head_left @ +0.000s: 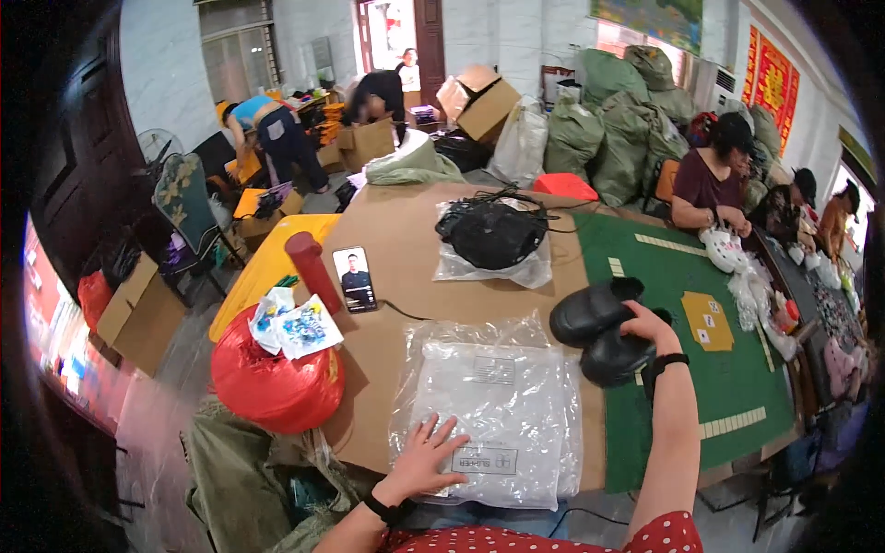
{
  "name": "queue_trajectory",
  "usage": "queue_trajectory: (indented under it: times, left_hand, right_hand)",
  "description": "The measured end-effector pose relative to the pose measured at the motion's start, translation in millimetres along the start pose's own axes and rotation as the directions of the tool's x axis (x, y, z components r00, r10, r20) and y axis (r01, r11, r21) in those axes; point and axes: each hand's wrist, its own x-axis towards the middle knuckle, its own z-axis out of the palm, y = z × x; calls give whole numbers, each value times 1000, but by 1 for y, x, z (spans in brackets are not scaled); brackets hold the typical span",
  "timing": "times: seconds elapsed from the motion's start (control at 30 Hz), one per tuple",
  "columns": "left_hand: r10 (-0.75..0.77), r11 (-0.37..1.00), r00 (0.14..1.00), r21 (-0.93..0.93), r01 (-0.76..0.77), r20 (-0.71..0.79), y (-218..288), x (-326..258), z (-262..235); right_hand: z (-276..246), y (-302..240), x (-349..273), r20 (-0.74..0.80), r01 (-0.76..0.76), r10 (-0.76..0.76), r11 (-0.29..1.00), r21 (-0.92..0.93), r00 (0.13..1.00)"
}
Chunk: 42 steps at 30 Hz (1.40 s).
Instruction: Packing pairs of slippers and shoes into plastic shipping bags.
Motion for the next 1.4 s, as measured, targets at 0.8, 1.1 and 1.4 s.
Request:
queue_trajectory:
  times: [0.8,1.1,1.4]
  left_hand:
    - [90,994,996,57,-91,9,-6,31,-6]
    - [114,993,994,33,-113,1,-5,37,-5]
    - [90,990,994,107,-97,70,-7,39,-6]
  right_hand:
    - [28,6,-132,-260,-137,102,983,-121,960]
    - [55,58,-102,-380,67,-190,947,-316,905]
    - [71,72,-112,-548,26,-221,940,-341,807]
